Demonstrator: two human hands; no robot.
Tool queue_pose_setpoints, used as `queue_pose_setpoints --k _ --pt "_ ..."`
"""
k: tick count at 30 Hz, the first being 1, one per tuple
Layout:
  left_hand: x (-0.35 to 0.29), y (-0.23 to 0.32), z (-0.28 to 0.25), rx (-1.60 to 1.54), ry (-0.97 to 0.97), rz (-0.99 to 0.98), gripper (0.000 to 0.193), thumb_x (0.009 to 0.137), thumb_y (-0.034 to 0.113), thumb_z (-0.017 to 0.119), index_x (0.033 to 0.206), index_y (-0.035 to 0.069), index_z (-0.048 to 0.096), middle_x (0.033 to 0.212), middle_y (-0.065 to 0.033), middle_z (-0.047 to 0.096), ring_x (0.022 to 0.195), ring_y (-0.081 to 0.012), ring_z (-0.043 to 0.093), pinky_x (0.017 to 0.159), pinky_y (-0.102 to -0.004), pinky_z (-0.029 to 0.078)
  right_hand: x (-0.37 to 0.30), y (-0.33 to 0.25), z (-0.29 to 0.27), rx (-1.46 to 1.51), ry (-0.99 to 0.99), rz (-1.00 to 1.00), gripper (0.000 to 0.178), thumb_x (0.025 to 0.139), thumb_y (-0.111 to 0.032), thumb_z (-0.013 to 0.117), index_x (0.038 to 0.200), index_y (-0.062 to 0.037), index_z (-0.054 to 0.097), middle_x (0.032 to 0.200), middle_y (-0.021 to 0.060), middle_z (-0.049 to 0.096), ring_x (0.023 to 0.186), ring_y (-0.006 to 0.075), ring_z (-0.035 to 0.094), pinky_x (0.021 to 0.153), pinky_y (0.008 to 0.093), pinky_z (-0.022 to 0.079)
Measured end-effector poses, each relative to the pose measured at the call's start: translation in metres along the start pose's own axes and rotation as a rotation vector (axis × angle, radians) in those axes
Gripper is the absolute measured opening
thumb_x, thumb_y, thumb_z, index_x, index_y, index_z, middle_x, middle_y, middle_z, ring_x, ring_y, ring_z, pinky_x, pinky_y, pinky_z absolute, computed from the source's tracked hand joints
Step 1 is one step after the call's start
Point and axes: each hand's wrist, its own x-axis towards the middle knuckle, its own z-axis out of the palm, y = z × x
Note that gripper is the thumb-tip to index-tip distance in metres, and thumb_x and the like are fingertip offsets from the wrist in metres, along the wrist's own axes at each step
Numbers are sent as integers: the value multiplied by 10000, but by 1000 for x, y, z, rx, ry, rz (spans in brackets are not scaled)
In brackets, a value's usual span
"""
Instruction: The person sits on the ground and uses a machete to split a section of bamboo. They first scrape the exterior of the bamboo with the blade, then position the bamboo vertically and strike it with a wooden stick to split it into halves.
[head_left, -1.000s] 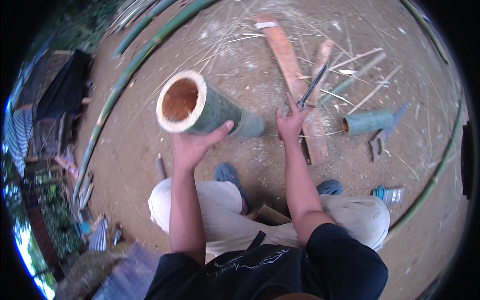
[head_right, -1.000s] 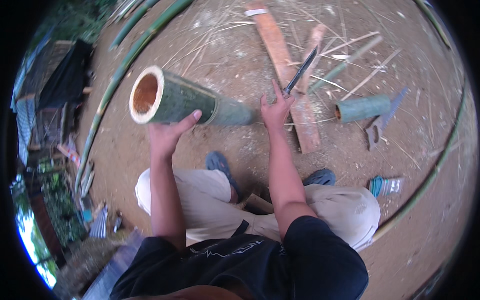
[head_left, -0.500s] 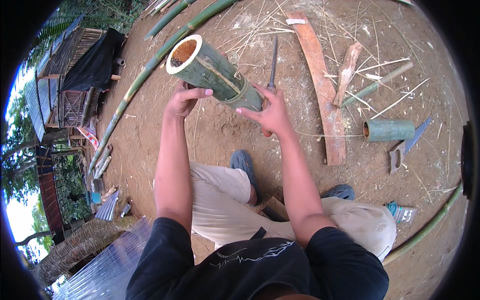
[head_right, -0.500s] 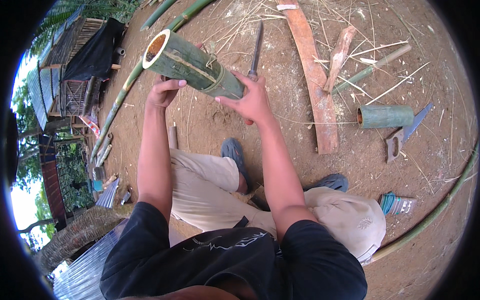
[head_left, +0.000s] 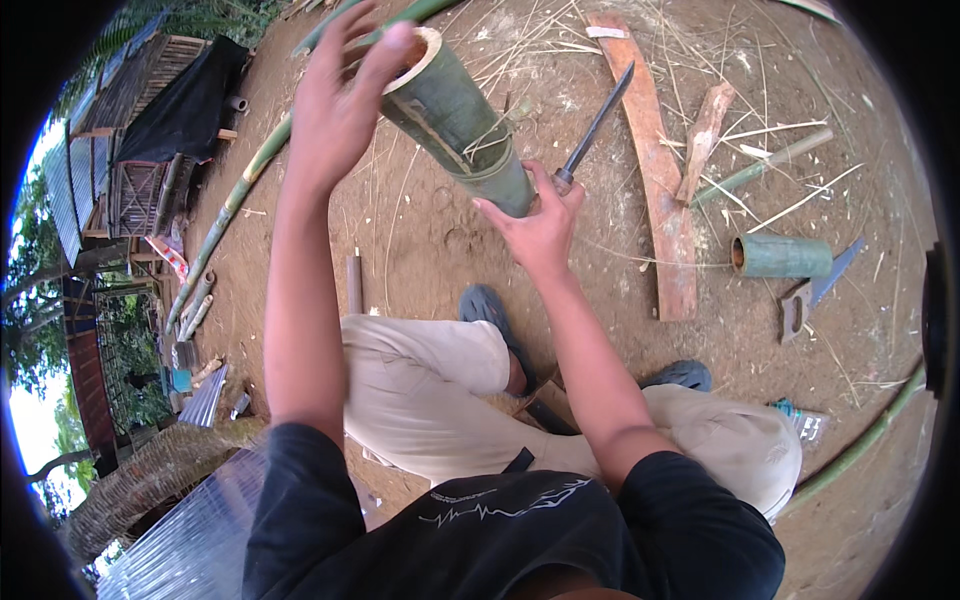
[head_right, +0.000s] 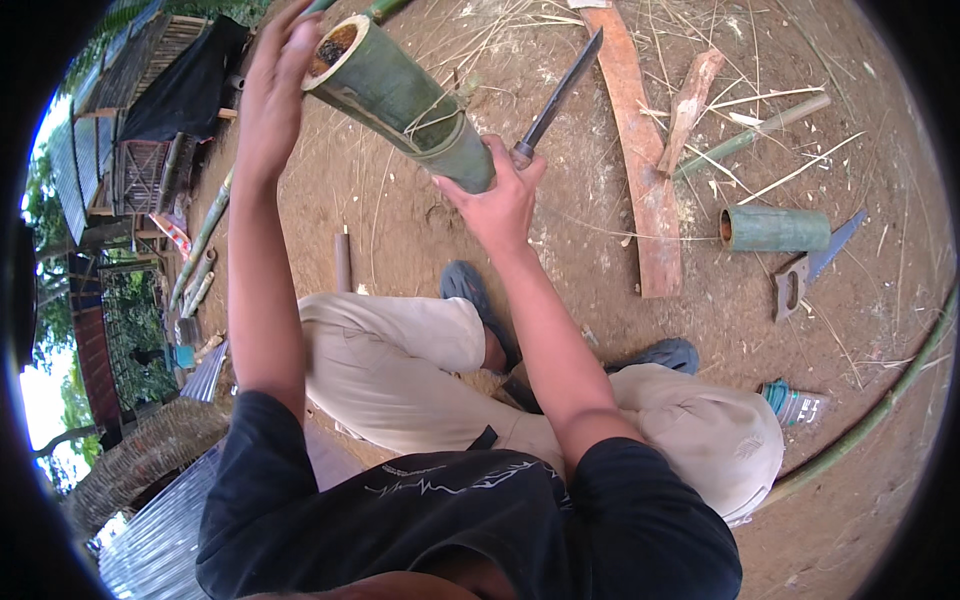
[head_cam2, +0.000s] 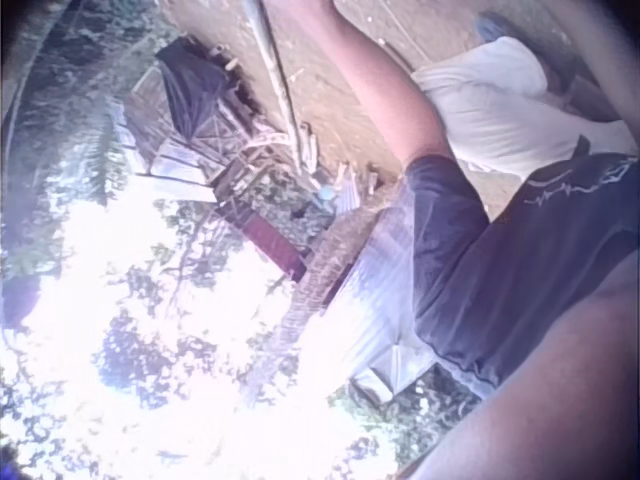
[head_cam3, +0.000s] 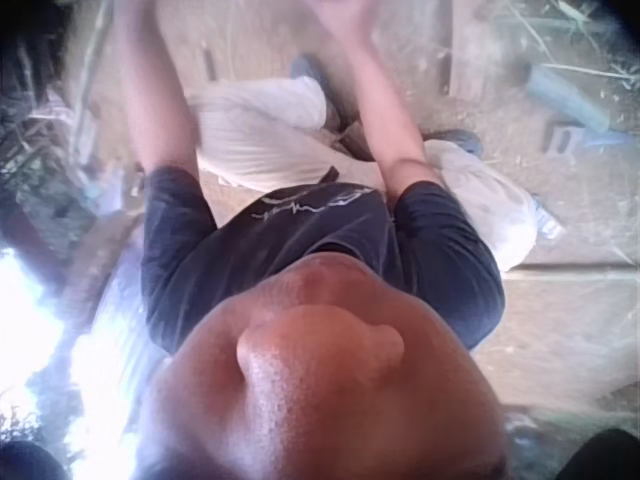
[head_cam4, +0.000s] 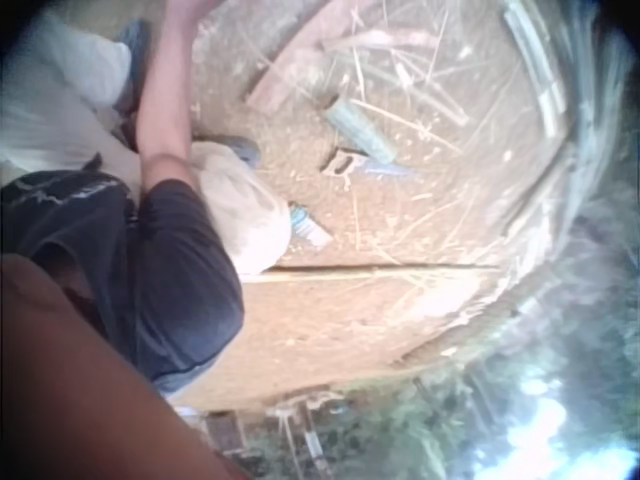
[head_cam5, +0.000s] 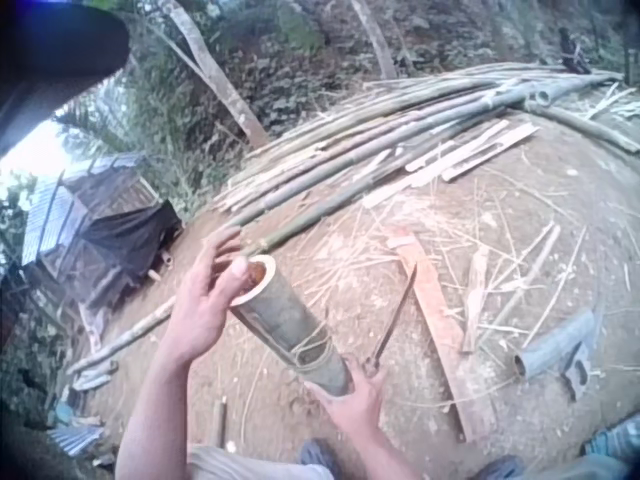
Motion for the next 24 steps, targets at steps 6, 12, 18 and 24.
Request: queue_pose_setpoints --k 6,12,18,24 --pt "19 -26 -12 150 -295 -96 410 903 418 739 1125 75 714 853 -10 654 844 -96 609 772 -261 475 -4 4 5 11 -85 -8 689 658 -350 942 1255 -170 649 1137 194 496 1069 352 528 971 443 471" --pt "35 -62 -41 0 -458 -115 445 841 387 726 1193 115 704 962 -13 653 914 -146 591 815 -312 445 -2 10 -2 85 -175 32 555 866 -147 749 1365 -120 507 1165 193 481 1072 328 559 957 434 468" --pt "27 -61 -62 87 -429 -229 350 860 285 639 1157 110 701 991 -4 632 956 -133 569 848 -293 431 -8 -31 2 361 -263 -158 538 949 -25 594 1423 -65 341 1153 211 513 1089 330 589 968 437 467" --pt "27 -87 -46 117 -156 -186 339 879 315 626 1106 76 700 973 -41 659 948 -160 598 836 -310 462 -3 -77 -9 437 -274 -168 661 961 -29 589 1510 -33 222 1133 180 557 1010 242 594 923 398 473"
